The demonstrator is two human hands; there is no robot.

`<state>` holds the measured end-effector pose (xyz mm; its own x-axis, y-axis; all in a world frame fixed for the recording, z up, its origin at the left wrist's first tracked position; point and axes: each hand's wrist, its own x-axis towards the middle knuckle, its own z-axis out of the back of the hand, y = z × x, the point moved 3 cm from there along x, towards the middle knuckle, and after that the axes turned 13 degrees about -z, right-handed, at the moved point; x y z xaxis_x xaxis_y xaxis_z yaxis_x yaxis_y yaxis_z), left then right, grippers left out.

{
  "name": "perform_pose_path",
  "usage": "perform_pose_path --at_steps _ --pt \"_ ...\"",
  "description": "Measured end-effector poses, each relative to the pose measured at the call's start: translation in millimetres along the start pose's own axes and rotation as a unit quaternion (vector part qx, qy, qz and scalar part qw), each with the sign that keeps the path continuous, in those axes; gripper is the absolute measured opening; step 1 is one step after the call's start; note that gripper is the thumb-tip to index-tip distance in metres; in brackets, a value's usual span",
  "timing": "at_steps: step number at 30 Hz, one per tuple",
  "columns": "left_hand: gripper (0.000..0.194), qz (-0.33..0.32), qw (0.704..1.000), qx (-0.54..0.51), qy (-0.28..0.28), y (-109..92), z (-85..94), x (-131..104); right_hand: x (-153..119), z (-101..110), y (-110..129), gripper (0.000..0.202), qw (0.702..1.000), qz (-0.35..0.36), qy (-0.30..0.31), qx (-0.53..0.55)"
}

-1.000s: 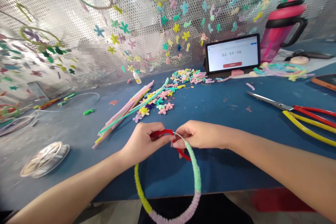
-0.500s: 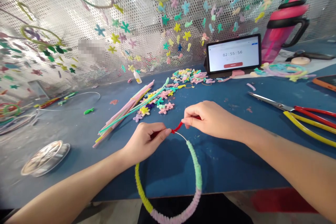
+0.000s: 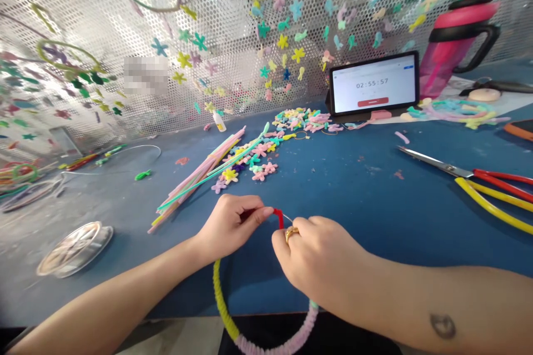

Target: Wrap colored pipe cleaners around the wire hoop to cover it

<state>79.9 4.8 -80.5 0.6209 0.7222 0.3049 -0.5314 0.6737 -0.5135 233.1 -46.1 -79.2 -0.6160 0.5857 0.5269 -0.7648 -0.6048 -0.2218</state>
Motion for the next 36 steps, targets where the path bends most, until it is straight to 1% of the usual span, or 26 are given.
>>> perform_pose_path --at_steps 3,5,8,9,11,12,13,14,15,16,17,18,19,20,21,22,23,24,25,27,28,31,32,33,36 --pt "0.041 0.009 1.000 0.007 -0.007 -2 1.4 0 -2 -2 4 0.017 1.000 0.005 0.001 -0.030" --pt "0.043 0.015 1.000 0.016 -0.005 -3 1.5 1 -3 -2 6 0.017 0.999 0.010 0.007 -0.031" --pt "0.046 0.021 0.999 0.030 0.000 -1 0.3 1 -1 2 3 0.011 1.000 0.014 0.002 0.017" --pt "0.047 0.022 0.999 0.035 0.000 0 -0.1 1 2 5 0 0.017 0.999 0.010 0.001 0.048" --pt "0.048 0.024 0.999 0.040 -0.001 1 -0.8 1 11 9 -14 0.029 0.991 -0.026 0.026 0.128" --pt "0.048 0.024 0.999 0.041 -0.002 1 -0.9 1 17 9 -24 0.031 0.982 -0.063 0.058 0.169" --pt "0.048 0.024 0.999 0.042 -0.003 2 -0.8 0 22 7 -36 0.032 0.965 -0.114 0.105 0.210" --pt "0.049 0.024 0.999 0.042 -0.004 1 -0.5 0 27 3 -47 0.030 0.941 -0.177 0.153 0.243" --pt "0.050 0.024 0.999 0.043 -0.005 1 -0.1 0 30 -3 -57 0.026 0.909 -0.225 0.210 0.281" --pt "0.050 0.025 0.999 0.044 -0.008 0 0.5 0 32 -10 -63 0.022 0.869 -0.241 0.276 0.334" --pt "0.050 0.026 0.999 0.044 -0.011 0 1.0 -1 32 -17 -64 0.021 0.815 -0.234 0.350 0.398" --pt "0.050 0.026 0.999 0.044 -0.014 -1 1.6 -1 31 -23 -62 0.024 0.755 -0.214 0.418 0.457" --pt "0.050 0.025 0.999 0.043 -0.018 -2 2.1 -1 29 -28 -57 0.029 0.695 -0.198 0.472 0.504" --pt "0.049 0.024 0.999 0.042 -0.021 -2 2.5 -2 26 -32 -52 0.034 0.640 -0.189 0.512 0.541" --pt "0.049 0.023 0.999 0.041 -0.026 -3 3.0 -2 23 -34 -45 0.037 0.597 -0.185 0.538 0.566" --pt "0.049 0.023 0.999 0.040 -0.029 -3 3.4 -2 21 -36 -40 0.038 0.570 -0.187 0.548 0.583" --pt "0.049 0.022 0.999 0.038 -0.032 -3 3.8 -2 19 -36 -35 0.036 0.556 -0.188 0.550 0.594" --pt "0.049 0.021 0.999 0.035 -0.034 -3 4.2 -3 18 -35 -31 0.033 0.555 -0.186 0.547 0.598" --pt "0.049 0.019 0.999 0.032 -0.035 -3 4.5 -3 18 -34 -29 0.031 0.562 -0.185 0.543 0.595" --pt "0.049 0.012 0.999 0.022 -0.035 -2 4.9 -3 19 -32 -32 0.029 0.590 -0.188 0.531 0.578" --pt "0.049 0.008 0.999 0.017 -0.032 -2 4.8 -3 20 -32 -37 0.028 0.612 -0.188 0.522 0.563" --pt "0.045 -0.004 1.000 0.007 -0.012 -2 4.2 -2 29 -29 -57 0.028 0.698 -0.170 0.469 0.515" --pt "0.044 -0.008 1.000 0.005 -0.004 -2 4.0 -2 32 -28 -64 0.028 0.718 -0.163 0.453 0.503" --pt "0.043 -0.011 1.000 0.004 0.003 -2 3.8 -2 34 -27 -70 0.030 0.728 -0.162 0.444 0.496" --pt "0.043 -0.019 1.000 0.005 0.017 -3 3.6 -1 38 -18 -80 0.034 0.735 -0.182 0.429 0.493"
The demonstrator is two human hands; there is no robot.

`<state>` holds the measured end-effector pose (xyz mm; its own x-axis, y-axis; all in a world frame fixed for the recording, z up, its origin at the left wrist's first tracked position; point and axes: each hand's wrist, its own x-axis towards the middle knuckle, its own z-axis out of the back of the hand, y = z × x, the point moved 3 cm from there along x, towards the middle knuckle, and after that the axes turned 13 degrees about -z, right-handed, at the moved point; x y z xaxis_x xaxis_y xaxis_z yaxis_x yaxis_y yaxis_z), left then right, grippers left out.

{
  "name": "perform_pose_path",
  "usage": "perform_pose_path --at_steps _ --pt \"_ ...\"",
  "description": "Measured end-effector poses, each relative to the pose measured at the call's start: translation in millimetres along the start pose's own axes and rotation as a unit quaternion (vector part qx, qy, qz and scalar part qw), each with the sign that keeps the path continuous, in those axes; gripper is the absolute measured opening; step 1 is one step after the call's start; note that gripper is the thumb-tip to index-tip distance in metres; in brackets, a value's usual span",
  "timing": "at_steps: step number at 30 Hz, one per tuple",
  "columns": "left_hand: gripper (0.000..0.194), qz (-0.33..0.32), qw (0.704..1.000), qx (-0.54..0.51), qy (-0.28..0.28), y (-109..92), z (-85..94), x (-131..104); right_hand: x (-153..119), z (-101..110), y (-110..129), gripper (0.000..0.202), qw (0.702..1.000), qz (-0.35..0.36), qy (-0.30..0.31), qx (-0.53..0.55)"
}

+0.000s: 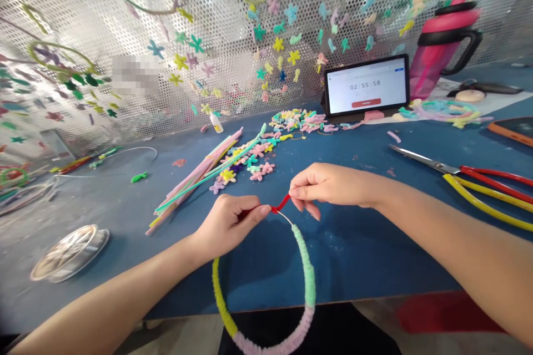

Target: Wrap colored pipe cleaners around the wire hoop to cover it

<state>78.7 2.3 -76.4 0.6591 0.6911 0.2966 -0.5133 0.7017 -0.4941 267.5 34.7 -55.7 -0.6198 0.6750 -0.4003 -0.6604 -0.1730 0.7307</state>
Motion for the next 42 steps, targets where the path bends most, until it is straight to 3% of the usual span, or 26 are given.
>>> perform_pose_path --at_steps 3,6,10,13,16,20,23,28,31,35,38,42 --pt "0.043 -0.001 1.000 0.007 0.000 1 -0.1 0 -13 0 13 0.032 0.997 -0.006 -0.068 -0.038" --pt "0.042 0.002 1.000 0.016 -0.010 3 -0.8 -1 -27 -14 26 0.031 0.974 0.032 -0.147 -0.167" --pt "0.043 0.003 1.000 0.025 -0.017 5 -2.8 0 -30 -50 28 0.023 0.872 0.146 -0.259 -0.389" --pt "0.043 0.009 0.999 0.028 -0.014 6 -4.4 0 -25 -73 22 0.016 0.798 0.183 -0.330 -0.470" --pt "0.043 0.017 0.999 0.031 -0.009 4 -4.8 1 -23 -84 20 0.018 0.773 0.148 -0.387 -0.481" --pt "0.044 0.025 0.999 0.021 -0.015 0 -0.7 2 -26 -85 22 0.023 0.775 0.093 -0.422 -0.461" --pt "0.048 0.067 0.997 -0.050 0.004 0 4.0 3 -26 -86 19 0.023 0.774 0.082 -0.414 -0.472" --pt "0.055 0.210 0.936 -0.260 0.108 9 3.6 1 -18 -88 13 0.022 0.762 0.105 -0.369 -0.521" --pt "0.049 0.207 0.929 -0.282 0.123 10 0.6 1 -15 -90 13 0.025 0.750 0.140 -0.370 -0.530" --pt "0.040 0.148 0.952 -0.238 0.125 5 -3.0 1 -14 -91 14 0.022 0.742 0.173 -0.363 -0.537" --pt "0.036 0.114 0.961 -0.228 0.110 2 -1.3 1 -17 -83 19 0.015 0.781 0.186 -0.348 -0.484" --pt "0.033 0.078 0.962 -0.247 0.091 0 2.3 1 -23 -53 28 0.036 0.888 0.182 -0.302 -0.296"
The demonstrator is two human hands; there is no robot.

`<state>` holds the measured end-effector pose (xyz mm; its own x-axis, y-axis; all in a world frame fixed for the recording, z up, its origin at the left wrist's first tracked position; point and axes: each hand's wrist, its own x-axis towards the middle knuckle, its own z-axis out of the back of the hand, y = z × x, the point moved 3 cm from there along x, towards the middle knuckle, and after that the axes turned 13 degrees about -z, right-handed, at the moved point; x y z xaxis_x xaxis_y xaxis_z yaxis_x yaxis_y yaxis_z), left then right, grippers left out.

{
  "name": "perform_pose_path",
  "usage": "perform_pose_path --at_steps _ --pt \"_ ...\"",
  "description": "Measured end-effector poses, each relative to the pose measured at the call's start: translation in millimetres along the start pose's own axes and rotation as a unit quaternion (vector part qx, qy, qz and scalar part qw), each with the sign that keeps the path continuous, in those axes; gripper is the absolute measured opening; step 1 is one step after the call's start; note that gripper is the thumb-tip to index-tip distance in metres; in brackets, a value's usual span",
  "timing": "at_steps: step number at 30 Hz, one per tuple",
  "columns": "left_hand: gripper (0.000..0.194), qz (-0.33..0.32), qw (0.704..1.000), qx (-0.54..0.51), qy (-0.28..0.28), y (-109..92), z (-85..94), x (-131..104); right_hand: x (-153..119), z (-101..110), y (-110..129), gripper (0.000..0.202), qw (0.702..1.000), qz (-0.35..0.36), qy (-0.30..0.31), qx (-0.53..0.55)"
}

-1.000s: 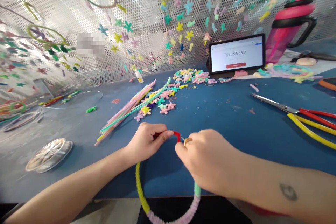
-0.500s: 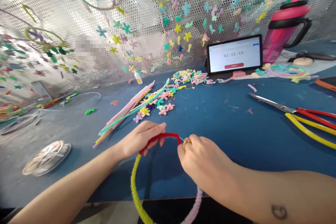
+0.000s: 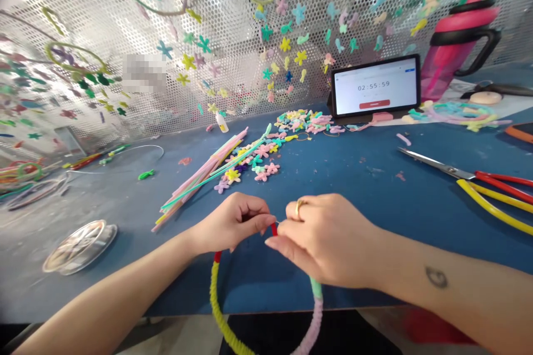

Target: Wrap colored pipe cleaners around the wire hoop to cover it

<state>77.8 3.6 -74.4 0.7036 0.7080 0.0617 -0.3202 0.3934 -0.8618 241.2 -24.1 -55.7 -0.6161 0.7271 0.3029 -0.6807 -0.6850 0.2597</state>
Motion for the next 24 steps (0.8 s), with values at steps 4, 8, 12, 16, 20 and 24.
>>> perform_pose_path --at_steps 4,8,12,16,20,24 --pt "0.035 -0.023 0.999 -0.025 -0.016 1 0.9 -2 15 3 -28 0.030 0.925 -0.213 0.137 0.283" --pt "0.035 -0.037 0.998 -0.034 -0.038 0 2.8 -4 16 -25 -29 0.035 0.758 -0.229 0.384 0.475" --pt "0.034 -0.071 0.996 -0.022 -0.054 -5 4.9 -5 11 -37 -16 0.041 0.643 -0.198 0.471 0.571" --pt "0.036 -0.073 0.995 -0.022 -0.063 -6 5.9 -6 9 -37 -13 0.029 0.637 -0.207 0.459 0.583" --pt "0.039 -0.030 0.995 -0.080 -0.055 -2 4.5 -8 16 -34 -27 0.026 0.717 -0.236 0.362 0.547" --pt "0.041 0.001 0.996 -0.092 -0.019 0 -0.9 -7 23 -19 -40 0.030 0.834 -0.231 0.250 0.433"
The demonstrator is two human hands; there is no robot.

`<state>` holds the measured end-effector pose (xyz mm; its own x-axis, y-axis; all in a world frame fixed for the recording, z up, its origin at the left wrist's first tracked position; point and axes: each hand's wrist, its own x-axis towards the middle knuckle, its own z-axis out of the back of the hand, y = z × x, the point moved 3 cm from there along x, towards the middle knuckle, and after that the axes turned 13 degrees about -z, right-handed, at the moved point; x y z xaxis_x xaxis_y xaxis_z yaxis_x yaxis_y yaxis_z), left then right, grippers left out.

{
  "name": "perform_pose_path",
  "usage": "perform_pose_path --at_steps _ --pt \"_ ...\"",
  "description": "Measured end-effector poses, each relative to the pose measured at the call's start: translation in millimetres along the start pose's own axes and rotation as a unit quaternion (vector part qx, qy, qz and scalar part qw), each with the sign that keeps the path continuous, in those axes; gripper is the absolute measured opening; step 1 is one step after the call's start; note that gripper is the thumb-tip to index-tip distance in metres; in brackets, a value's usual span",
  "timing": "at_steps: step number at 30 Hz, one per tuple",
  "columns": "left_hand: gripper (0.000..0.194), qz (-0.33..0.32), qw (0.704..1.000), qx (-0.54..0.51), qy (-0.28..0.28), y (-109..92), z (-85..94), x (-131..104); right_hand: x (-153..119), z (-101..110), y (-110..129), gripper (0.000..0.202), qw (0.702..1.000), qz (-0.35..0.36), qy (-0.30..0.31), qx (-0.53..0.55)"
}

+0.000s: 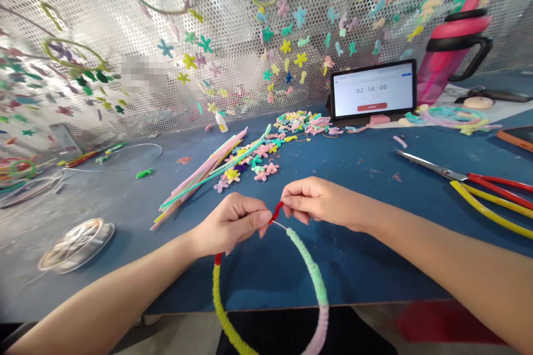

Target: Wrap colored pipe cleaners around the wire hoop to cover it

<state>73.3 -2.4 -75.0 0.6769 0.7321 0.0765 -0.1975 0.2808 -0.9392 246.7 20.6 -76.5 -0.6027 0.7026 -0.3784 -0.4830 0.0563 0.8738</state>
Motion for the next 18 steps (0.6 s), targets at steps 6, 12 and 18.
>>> perform_pose_path --at_steps 6,12,18 --pt "0.040 0.018 1.000 0.014 -0.016 5 -0.2 2 -24 1 21 0.031 0.962 0.064 -0.143 -0.224" --pt "0.040 -0.002 0.997 0.066 -0.038 7 0.6 6 -40 -37 17 0.022 0.778 0.240 -0.293 -0.502" --pt "0.041 -0.007 0.996 0.073 -0.055 7 -1.7 7 -38 -61 1 0.017 0.603 0.282 -0.381 -0.641"
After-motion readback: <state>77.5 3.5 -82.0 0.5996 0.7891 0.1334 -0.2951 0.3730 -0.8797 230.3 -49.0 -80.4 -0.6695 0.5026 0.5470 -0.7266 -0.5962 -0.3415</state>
